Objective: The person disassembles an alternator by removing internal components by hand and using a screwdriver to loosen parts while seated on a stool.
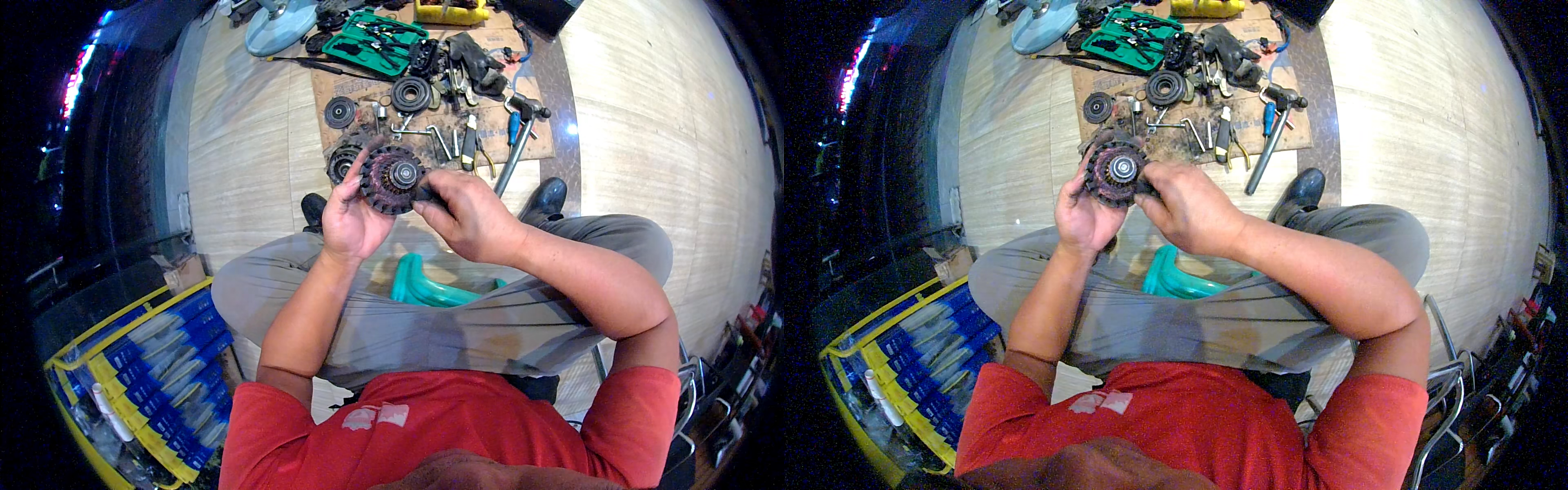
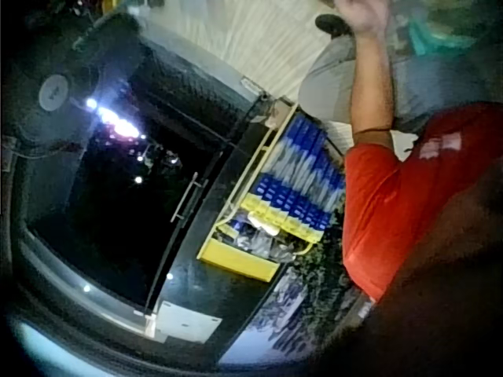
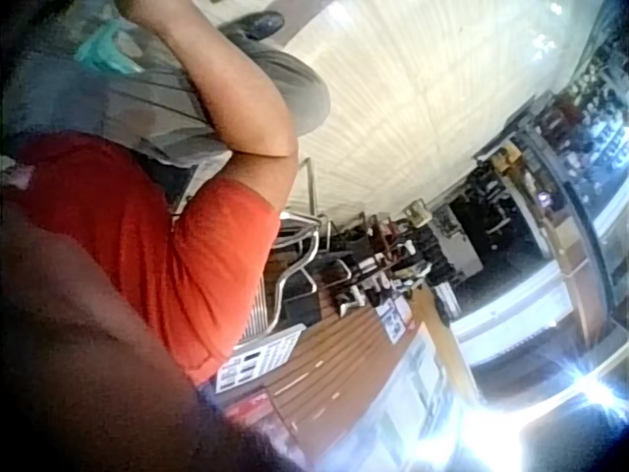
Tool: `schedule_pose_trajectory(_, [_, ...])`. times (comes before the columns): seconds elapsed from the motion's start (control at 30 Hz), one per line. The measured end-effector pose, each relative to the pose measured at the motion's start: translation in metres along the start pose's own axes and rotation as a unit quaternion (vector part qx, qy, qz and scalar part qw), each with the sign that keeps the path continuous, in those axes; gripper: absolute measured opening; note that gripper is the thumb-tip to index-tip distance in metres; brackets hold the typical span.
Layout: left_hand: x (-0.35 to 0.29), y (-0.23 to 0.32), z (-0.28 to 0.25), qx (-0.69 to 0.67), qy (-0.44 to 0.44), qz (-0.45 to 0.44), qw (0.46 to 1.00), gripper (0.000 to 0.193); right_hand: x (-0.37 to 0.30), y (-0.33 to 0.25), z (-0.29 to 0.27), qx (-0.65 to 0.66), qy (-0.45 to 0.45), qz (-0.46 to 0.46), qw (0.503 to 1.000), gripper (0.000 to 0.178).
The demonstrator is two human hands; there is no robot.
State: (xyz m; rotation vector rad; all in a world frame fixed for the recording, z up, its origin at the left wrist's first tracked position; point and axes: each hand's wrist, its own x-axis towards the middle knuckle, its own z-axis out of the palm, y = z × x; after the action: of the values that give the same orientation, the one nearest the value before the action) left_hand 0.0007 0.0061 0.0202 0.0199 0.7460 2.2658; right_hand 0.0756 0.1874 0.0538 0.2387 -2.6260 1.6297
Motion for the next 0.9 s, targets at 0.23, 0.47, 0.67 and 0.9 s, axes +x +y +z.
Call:
schedule_pose_trajectory(0.23, [0.001, 0.002, 0.005, 0.013, -0.021, -0.009, 1.0, 0.066, -0.001, -0.003, -0.002, 0.035, -0.005, 0.037, 0.999, 0.02])
schedule_pose_trajectory(0.47, [-0.002, 0.001, 0.005, 0.032, -0.011, -0.004, 0.999, 0.066, -0.004, 0.003, 0.001, 0.053, 0.028, 0.057, 0.997, 0.016])
schedule_pose_trajectory(0.67, [-0.002, -0.003, 0.004, 0.039, 0.007, 0.021, 0.999, 0.062, 0.0, -0.007, -0.005, -0.001, 0.057, 0.103, 0.993, 0.02])
schedule_pose_trajectory(0.9, [-0.001, -0.006, 0.002, 0.027, 0.01, 0.012, 1.0, 0.059, 0.001, 0.003, -0.012, -0.198, 0.065, -0.095, 0.973, 0.019])
